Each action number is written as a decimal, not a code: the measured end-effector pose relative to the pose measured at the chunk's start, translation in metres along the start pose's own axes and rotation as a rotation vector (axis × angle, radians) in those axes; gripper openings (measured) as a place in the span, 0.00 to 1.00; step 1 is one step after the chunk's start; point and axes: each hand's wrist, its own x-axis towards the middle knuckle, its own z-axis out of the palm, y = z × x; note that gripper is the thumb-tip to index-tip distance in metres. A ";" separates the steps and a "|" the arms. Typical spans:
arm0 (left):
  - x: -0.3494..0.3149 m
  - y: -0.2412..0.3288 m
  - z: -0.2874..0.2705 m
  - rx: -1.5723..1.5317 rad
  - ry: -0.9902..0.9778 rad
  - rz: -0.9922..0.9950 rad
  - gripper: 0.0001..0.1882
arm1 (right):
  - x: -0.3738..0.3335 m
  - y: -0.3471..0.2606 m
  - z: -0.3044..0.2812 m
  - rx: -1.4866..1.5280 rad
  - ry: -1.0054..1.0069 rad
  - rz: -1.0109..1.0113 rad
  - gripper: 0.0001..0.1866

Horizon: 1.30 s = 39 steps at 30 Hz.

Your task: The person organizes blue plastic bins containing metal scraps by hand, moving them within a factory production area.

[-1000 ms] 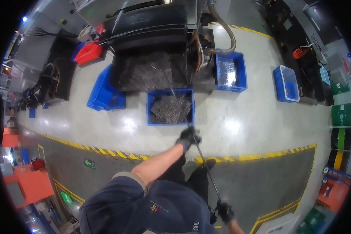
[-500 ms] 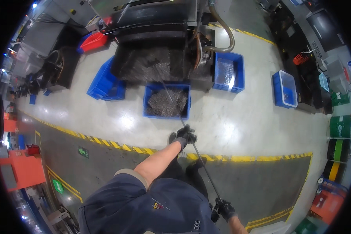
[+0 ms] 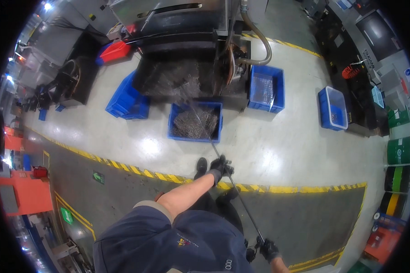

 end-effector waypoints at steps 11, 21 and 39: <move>0.053 0.080 -0.032 -0.151 0.018 -0.104 0.23 | 0.014 -0.112 0.023 -0.188 0.042 -0.192 0.13; 0.001 -0.017 -0.011 -0.047 -0.093 -0.142 0.29 | -0.007 0.018 0.001 0.662 0.033 0.011 0.10; 0.070 -0.018 -0.022 -0.014 -0.201 -0.088 0.18 | 0.043 -0.037 -0.064 -0.704 0.022 -0.262 0.27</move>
